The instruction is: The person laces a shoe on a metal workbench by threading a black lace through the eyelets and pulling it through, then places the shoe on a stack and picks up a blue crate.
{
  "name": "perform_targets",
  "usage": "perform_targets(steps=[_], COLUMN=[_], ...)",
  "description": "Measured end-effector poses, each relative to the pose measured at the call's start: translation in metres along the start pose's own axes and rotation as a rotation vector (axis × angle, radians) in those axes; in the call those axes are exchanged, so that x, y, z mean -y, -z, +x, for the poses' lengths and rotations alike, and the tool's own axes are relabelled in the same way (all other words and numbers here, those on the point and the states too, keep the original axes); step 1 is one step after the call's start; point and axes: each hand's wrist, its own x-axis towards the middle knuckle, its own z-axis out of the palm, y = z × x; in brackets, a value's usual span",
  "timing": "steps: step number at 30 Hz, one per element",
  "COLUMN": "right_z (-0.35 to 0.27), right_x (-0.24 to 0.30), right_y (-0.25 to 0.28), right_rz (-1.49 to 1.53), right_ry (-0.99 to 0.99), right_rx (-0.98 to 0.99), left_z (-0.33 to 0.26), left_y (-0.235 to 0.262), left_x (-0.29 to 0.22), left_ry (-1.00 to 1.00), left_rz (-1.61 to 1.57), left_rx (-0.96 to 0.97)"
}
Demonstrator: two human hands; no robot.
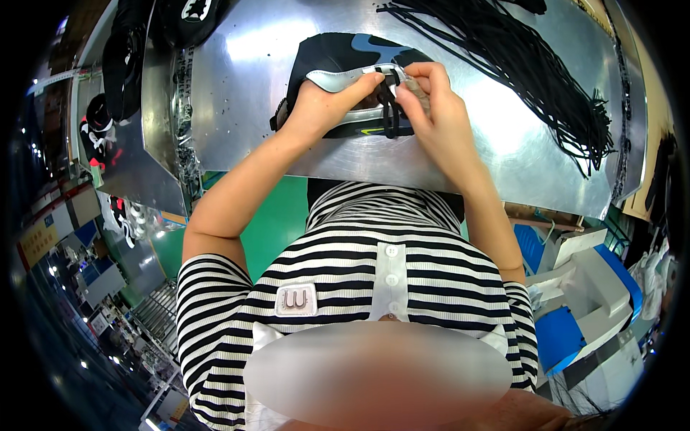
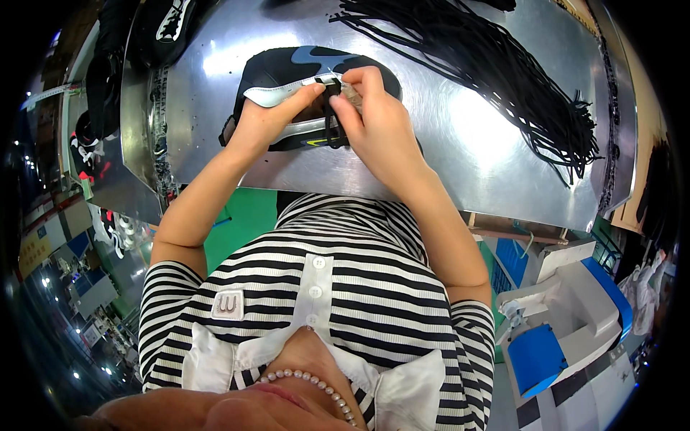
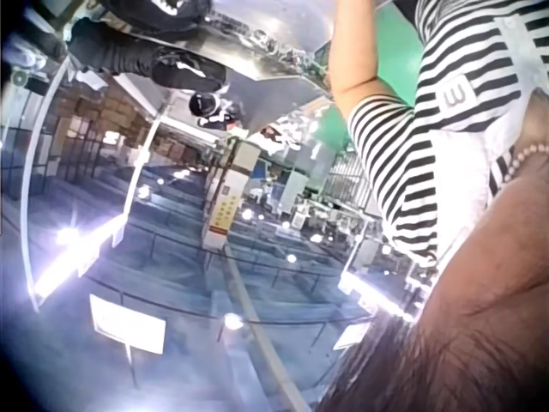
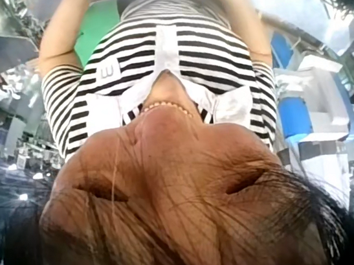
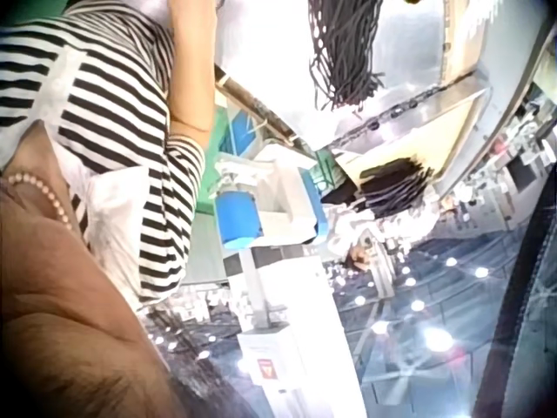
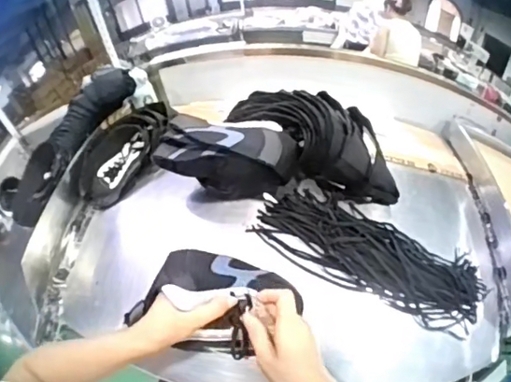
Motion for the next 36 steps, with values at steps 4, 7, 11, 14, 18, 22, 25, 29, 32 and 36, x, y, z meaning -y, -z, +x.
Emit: perform_targets(steps=[4,7,11,14,18,22,25,29,32,36], right_z=[-0.001,0.002,0.007,0.012,0.013,0.017,0.029,0.043,0.039,0.042], right_x=[-0.001,0.001,0.0,0.008,0.009,0.017,0.007,-0.038,-0.035,-0.037], right_y=[0.009,0.01,0.012,0.014,0.007,0.034,0.047,0.007,-0.005,-0.006], right_rz=[-0.137,-0.192,-0.244,-0.36,-0.5,-0.466,-0.252,0.14,0.023,-0.164], right_ry=[0.148,0.162,0.155,0.125,0.058,0.018,0.043,-0.033,-0.034,-0.053], right_rx=[-0.009,-0.03,0.013,0.099,0.165,0.208,-0.009,0.062,-0.012,-0.092], left_z=[-0.003,-0.005,-0.008,-0.013,-0.013,0.005,0.009,0.015,0.019,0.006], left_y=[-0.002,-0.003,-0.002,-0.006,-0.012,0.004,0.008,-0.005,-0.006,0.001], left_x=[-0.003,-0.005,-0.002,-0.003,-0.015,-0.022,-0.02,-0.016,-0.018,-0.04], left_ry=[0.017,0.036,0.02,-0.007,0.069,0.228,0.257,0.119,0.174,0.506], left_rz=[0.013,0.028,0.086,0.152,0.242,0.047,0.083,0.096,0.269,-0.138], left_rx=[0.0,0.002,0.048,0.09,0.157,0.22,0.195,0.166,0.114,0.225])
